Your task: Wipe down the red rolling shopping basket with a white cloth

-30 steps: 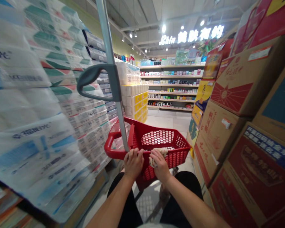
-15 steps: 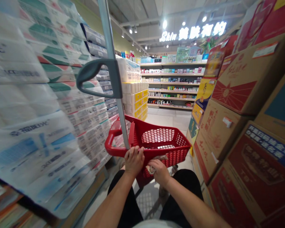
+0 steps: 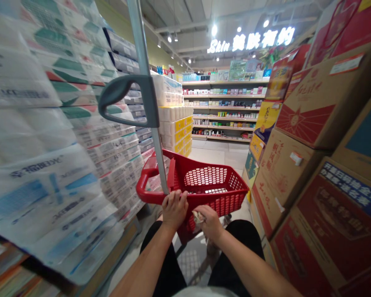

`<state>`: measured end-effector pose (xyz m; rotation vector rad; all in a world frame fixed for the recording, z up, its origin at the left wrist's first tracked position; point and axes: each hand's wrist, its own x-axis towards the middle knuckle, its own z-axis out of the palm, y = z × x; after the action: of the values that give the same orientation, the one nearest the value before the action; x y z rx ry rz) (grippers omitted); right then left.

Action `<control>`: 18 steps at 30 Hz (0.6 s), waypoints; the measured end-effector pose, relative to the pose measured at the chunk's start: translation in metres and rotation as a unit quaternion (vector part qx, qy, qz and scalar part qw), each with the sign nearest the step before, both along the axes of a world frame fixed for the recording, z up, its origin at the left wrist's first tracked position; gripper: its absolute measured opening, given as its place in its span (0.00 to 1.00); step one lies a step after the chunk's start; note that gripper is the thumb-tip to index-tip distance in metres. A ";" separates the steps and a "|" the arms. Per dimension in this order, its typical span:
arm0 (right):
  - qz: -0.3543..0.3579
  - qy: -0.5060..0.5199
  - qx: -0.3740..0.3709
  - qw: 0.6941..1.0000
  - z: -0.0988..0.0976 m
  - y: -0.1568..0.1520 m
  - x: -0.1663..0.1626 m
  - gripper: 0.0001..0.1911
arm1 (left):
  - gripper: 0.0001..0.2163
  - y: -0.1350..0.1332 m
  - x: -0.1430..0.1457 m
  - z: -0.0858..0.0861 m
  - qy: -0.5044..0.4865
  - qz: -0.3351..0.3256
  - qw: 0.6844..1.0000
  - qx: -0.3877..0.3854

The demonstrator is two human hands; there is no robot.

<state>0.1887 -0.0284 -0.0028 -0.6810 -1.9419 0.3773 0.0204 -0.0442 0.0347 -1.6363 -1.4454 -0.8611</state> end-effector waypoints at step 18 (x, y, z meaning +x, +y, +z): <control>-0.070 0.089 -0.023 0.993 0.020 0.030 0.020 0.23 | 0.12 -0.002 0.001 0.001 -0.007 0.002 1.000 -0.001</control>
<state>0.2089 0.0017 0.0173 -0.7823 -1.7104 0.3831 0.0218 -0.0459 0.0353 -1.6310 -1.4577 -0.8704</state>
